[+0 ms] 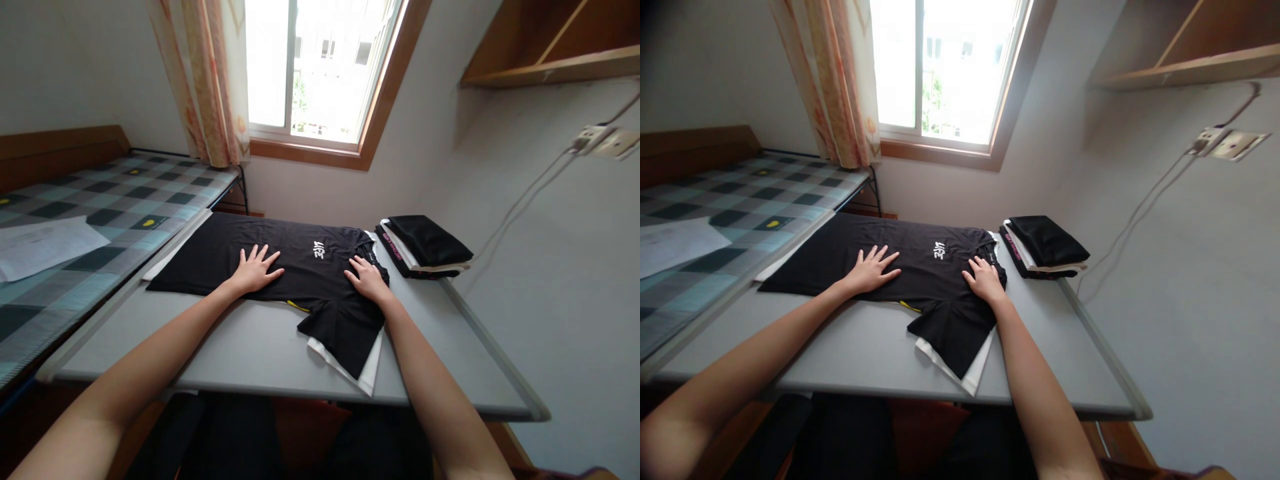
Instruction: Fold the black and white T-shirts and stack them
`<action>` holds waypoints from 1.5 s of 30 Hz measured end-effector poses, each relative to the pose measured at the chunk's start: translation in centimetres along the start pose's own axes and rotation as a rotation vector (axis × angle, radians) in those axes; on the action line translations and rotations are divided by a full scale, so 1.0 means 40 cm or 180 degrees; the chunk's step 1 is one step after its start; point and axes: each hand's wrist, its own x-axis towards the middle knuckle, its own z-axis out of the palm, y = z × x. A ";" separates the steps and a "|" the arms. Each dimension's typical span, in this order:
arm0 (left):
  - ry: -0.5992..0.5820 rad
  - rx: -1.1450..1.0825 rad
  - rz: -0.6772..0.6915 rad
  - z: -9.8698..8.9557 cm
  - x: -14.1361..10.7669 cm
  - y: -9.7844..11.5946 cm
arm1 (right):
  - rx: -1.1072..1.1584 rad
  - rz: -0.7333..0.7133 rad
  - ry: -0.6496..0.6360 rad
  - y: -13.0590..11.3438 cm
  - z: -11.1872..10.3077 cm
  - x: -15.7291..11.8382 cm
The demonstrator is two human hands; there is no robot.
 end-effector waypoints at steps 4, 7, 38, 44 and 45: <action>0.0001 -0.0010 0.0014 -0.002 -0.001 0.000 | 0.0012 0.0000 -0.0007 0.001 0.001 0.000; -0.0010 -0.0007 0.0007 -0.003 -0.001 -0.001 | 0.0033 -0.0022 0.0026 0.003 0.003 0.000; -0.0032 -0.0001 -0.0009 -0.005 -0.002 0.000 | 0.0034 -0.0050 0.0025 0.005 0.004 0.002; 0.0001 -0.0008 0.0014 -0.004 -0.002 0.001 | 0.0025 -0.0055 0.0031 0.006 0.004 0.002; -0.0003 -0.0009 0.0016 -0.005 -0.002 0.001 | 0.0025 -0.0064 0.0034 0.006 0.004 0.002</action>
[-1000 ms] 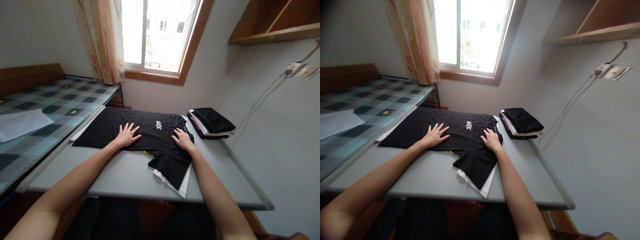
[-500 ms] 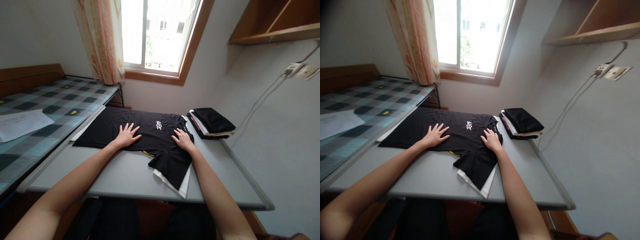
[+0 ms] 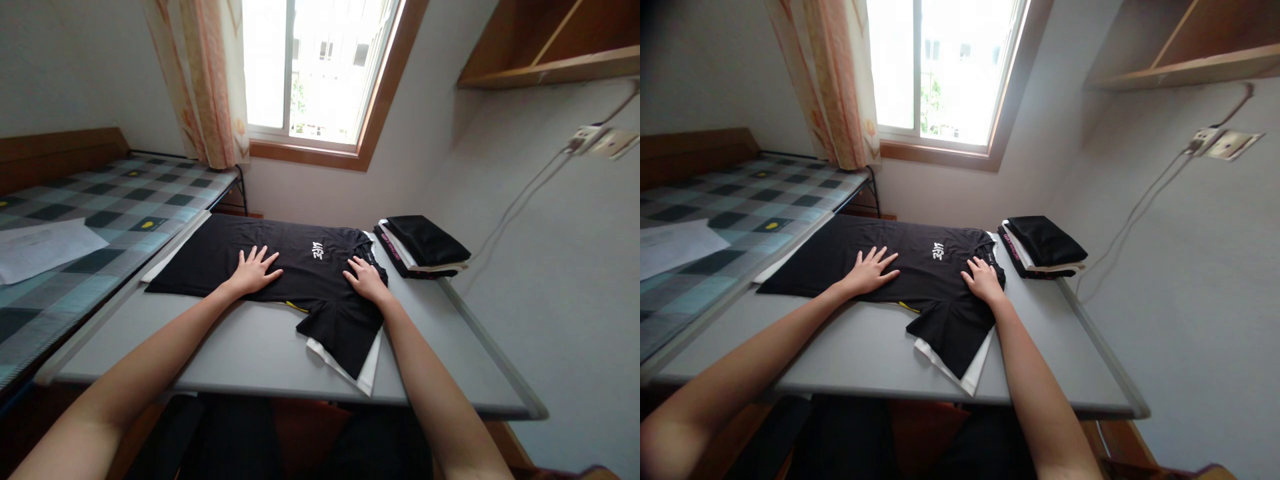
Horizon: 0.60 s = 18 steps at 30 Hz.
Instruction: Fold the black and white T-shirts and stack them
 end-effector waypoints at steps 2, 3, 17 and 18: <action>-0.0008 0.0000 -0.0006 -0.001 0.000 0.000 | 0.0001 -0.0012 0.0001 0.000 -0.001 0.000; -0.0009 0.0000 -0.0008 -0.001 0.000 0.000 | 0.0001 -0.0014 -0.0001 0.000 -0.001 0.000; 0.0022 0.0006 -0.0008 0.003 0.001 -0.002 | 0.0012 0.0016 0.0004 -0.001 -0.001 0.000; 0.0019 0.0006 -0.0006 0.002 0.001 -0.002 | 0.0012 0.0014 -0.0004 -0.001 -0.001 0.000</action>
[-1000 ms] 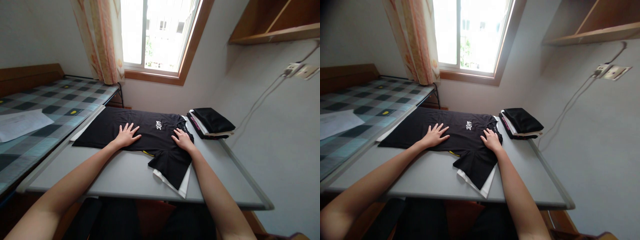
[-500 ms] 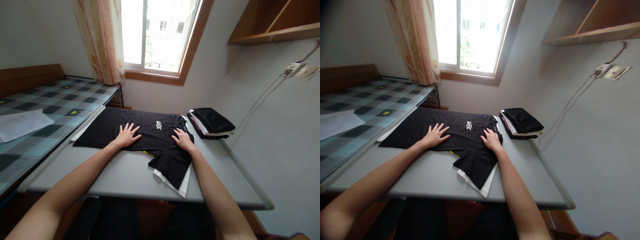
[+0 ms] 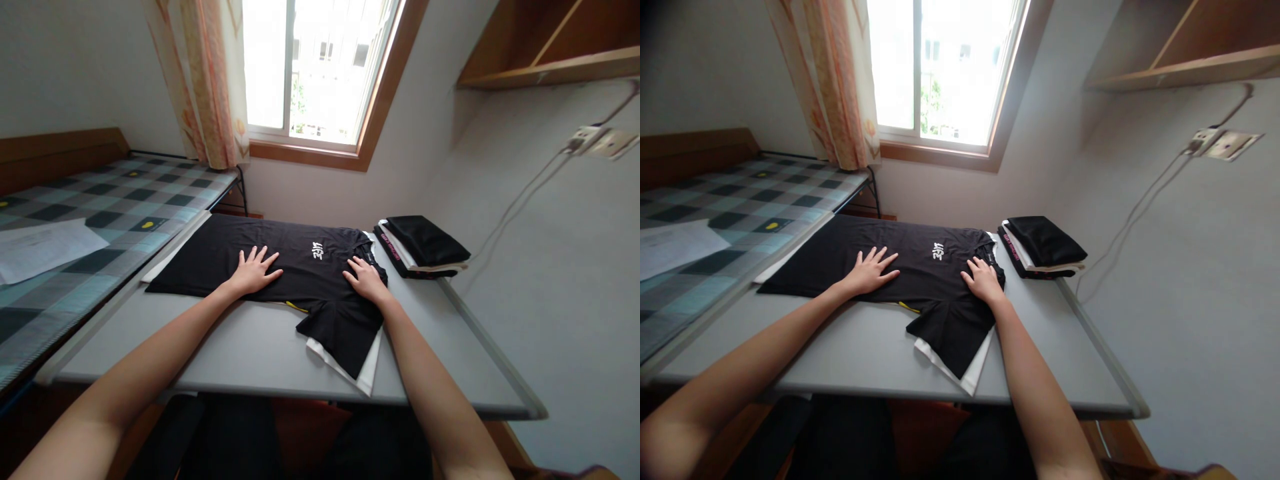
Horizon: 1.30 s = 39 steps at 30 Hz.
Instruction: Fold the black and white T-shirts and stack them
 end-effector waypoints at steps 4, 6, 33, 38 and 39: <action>-0.0011 -0.0001 -0.0005 0.001 0.000 0.001 | 0.0008 -0.0004 -0.0012 -0.002 -0.001 -0.002; -0.0011 0.0000 -0.0002 0.001 0.001 0.002 | 0.0007 0.0002 -0.0006 -0.004 -0.002 -0.003; 0.0192 -0.0342 0.0204 -0.004 0.010 0.003 | 0.0083 -0.0199 0.0274 -0.008 -0.001 -0.001; 0.0601 -0.1030 0.1173 -0.011 -0.009 0.023 | 0.0603 -0.0354 0.0809 0.008 -0.002 0.006; 0.0640 -0.1236 0.1421 -0.016 -0.013 0.034 | 0.0693 -0.0347 0.0852 0.010 -0.001 0.008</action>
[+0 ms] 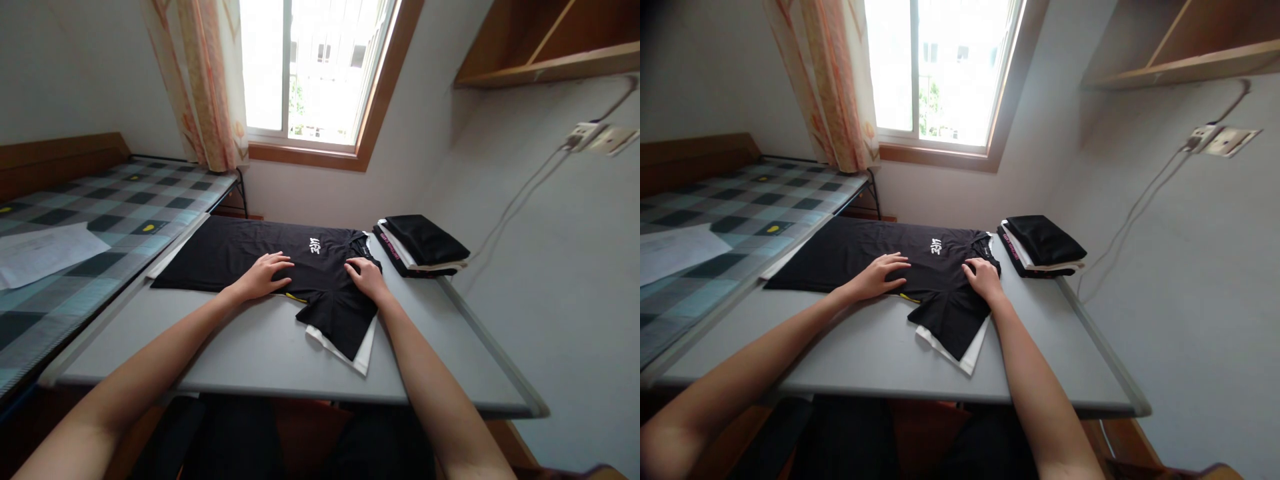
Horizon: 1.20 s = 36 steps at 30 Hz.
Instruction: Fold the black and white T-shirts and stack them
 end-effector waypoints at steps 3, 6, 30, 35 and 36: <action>-0.0069 -0.0552 0.0544 -0.001 0.015 0.044 | 0.0181 0.0069 0.0083 0.009 0.003 0.003; -0.0389 -0.0655 0.0819 -0.001 0.032 0.084 | 0.0272 0.0135 0.0122 0.017 0.004 0.006; -0.1375 -0.1240 0.0947 -0.002 0.112 0.194 | 0.0044 0.0134 -0.0272 0.002 -0.011 -0.003; -0.1256 -0.1989 0.0205 0.016 0.128 0.189 | 0.0329 0.0103 -0.0200 0.005 -0.014 0.001; -0.1165 -0.2061 -0.0008 0.020 0.134 0.183 | 0.0446 0.0086 -0.0157 0.005 -0.017 0.003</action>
